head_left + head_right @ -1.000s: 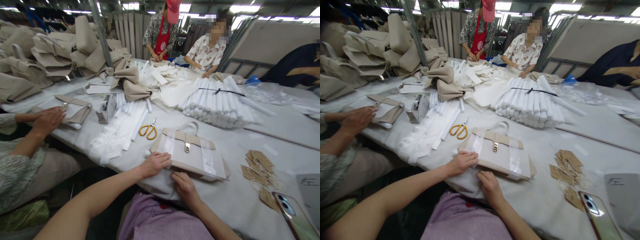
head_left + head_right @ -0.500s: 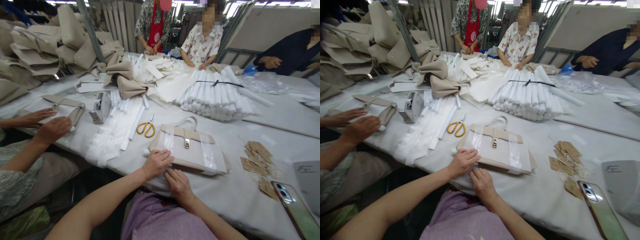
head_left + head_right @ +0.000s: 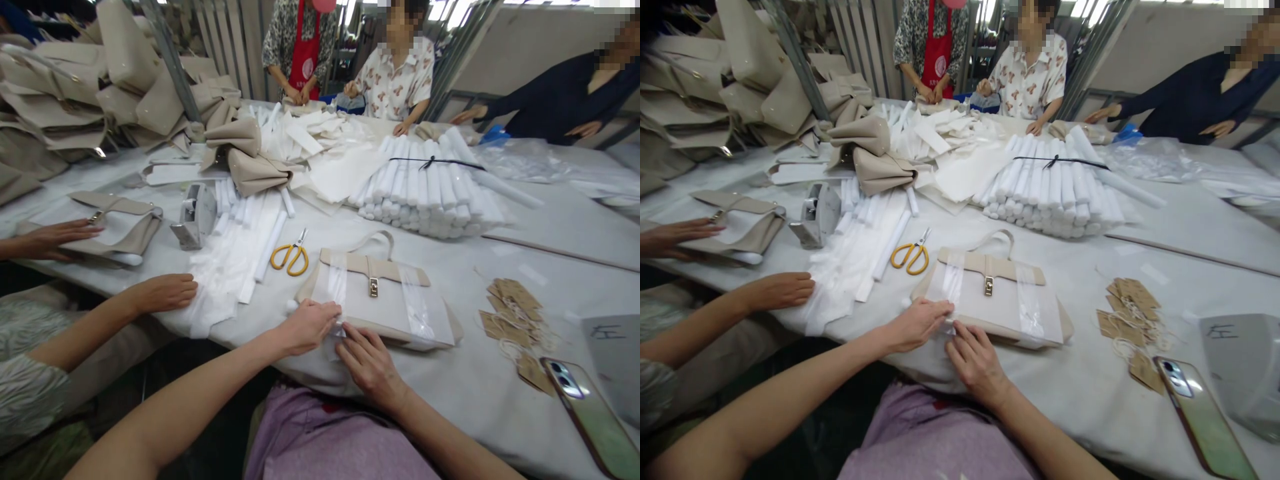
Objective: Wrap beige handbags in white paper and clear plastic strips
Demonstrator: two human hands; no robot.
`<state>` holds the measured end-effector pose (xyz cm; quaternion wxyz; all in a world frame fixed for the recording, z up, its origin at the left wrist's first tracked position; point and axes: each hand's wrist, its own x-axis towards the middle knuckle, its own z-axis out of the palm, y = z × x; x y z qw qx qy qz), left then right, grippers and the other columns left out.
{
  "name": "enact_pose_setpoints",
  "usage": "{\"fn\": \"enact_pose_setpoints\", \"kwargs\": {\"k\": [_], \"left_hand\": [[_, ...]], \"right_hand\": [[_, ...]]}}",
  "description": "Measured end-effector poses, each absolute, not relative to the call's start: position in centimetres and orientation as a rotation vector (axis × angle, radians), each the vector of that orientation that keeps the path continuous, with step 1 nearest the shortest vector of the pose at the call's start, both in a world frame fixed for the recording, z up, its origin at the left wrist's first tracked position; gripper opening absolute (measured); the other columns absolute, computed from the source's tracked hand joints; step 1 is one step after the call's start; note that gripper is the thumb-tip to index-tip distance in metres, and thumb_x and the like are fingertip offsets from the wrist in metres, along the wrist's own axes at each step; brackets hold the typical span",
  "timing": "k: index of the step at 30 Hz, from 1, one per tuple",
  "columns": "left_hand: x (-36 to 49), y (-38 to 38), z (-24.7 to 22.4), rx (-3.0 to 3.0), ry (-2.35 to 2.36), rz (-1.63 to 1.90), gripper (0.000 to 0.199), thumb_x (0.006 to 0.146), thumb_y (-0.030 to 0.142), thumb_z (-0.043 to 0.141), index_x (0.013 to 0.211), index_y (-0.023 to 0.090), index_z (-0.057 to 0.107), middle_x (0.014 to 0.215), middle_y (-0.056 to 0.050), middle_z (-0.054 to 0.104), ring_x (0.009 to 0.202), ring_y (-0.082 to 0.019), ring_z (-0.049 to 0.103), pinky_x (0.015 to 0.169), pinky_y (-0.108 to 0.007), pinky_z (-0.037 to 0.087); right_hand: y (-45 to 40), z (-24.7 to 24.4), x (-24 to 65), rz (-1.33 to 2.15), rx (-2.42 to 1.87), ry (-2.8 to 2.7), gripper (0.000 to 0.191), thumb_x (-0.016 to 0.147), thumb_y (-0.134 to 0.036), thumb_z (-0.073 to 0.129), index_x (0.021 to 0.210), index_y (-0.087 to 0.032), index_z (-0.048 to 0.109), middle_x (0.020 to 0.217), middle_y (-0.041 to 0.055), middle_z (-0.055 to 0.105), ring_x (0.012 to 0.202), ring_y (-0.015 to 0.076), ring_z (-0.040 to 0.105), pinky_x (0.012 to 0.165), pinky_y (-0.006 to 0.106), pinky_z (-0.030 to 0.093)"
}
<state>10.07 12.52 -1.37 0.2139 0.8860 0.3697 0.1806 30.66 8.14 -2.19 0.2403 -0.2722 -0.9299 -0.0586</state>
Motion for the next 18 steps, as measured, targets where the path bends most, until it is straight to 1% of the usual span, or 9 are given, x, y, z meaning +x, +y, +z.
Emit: {"fn": "enact_pose_setpoints", "kwargs": {"k": [2, 4, 7, 9, 11, 13, 18], "left_hand": [[9.9, 13.2, -1.1, 2.535, 0.957, 0.419, 0.028, 0.093, 0.016, 0.037, 0.113, 0.022, 0.054, 0.111, -0.004, 0.066, 0.104, -0.016, 0.061, 0.081, -0.030, 0.041], [9.7, 13.6, -1.5, 2.634, 0.876, 0.414, 0.028, 0.092, 0.016, 0.041, 0.113, 0.025, 0.057, 0.116, -0.004, 0.065, 0.109, -0.017, 0.059, 0.079, -0.029, 0.039], [9.4, 13.7, -2.8, 2.709, 0.854, 0.520, 0.031, 0.092, 0.019, 0.042, 0.119, 0.027, 0.057, 0.126, -0.005, 0.061, 0.118, -0.017, 0.054, 0.079, -0.030, 0.037], [9.3, 13.4, -3.7, 2.741, 0.883, 0.582, 0.035, 0.092, 0.020, 0.042, 0.123, 0.028, 0.055, 0.130, -0.004, 0.059, 0.122, -0.016, 0.052, 0.081, -0.031, 0.037], [9.4, 13.0, -4.4, 2.777, 0.917, 0.603, 0.039, 0.091, 0.018, 0.044, 0.126, 0.030, 0.053, 0.134, -0.002, 0.057, 0.124, -0.016, 0.050, 0.083, -0.032, 0.037], [9.5, 12.5, -4.9, 2.810, 0.954, 0.618, 0.040, 0.091, 0.017, 0.044, 0.127, 0.031, 0.052, 0.135, -0.001, 0.055, 0.125, -0.017, 0.048, 0.085, -0.033, 0.036], [10.0, 11.7, -6.3, 2.897, 1.032, 0.743, 0.035, 0.094, 0.020, 0.043, 0.126, 0.030, 0.052, 0.136, -0.001, 0.055, 0.126, -0.020, 0.047, 0.089, -0.035, 0.037]], "right_hand": [[8.3, -1.9, 30.8, -0.140, -0.760, -2.559, 0.024, 0.092, -0.006, 0.041, 0.099, -0.013, 0.063, 0.095, 0.0113, 0.069, 0.118, 0.0234, 0.055, 0.091, 0.039, 0.042], [8.4, -1.6, 30.9, -0.133, -0.766, -2.571, 0.022, 0.092, -0.006, 0.043, 0.100, -0.012, 0.063, 0.093, 0.0103, 0.069, 0.116, 0.0225, 0.056, 0.089, 0.038, 0.041], [8.3, -1.5, 30.8, -0.127, -0.760, -2.572, 0.022, 0.092, -0.006, 0.043, 0.099, -0.012, 0.063, 0.090, 0.0090, 0.069, 0.115, 0.0224, 0.055, 0.091, 0.040, 0.038], [7.9, -1.6, 30.7, -0.125, -0.795, -2.550, 0.023, 0.093, -0.008, 0.042, 0.098, -0.014, 0.063, 0.095, 0.0088, 0.068, 0.112, 0.0225, 0.056, 0.091, 0.041, 0.036], [7.4, -1.7, 30.4, -0.124, -0.848, -2.541, 0.024, 0.094, -0.010, 0.041, 0.098, -0.016, 0.063, 0.099, 0.0084, 0.068, 0.105, 0.0215, 0.057, 0.091, 0.042, 0.035], [6.9, -1.8, 30.2, -0.116, -0.888, -2.551, 0.025, 0.095, -0.012, 0.039, 0.099, -0.015, 0.063, 0.100, 0.0084, 0.068, 0.095, 0.0200, 0.057, 0.088, 0.041, 0.035], [6.2, -2.2, 29.3, -0.059, -0.915, -2.585, 0.027, 0.094, -0.011, 0.037, 0.091, -0.013, 0.064, 0.080, 0.0084, 0.063, 0.081, 0.0192, 0.053, 0.075, 0.036, 0.040]]}}
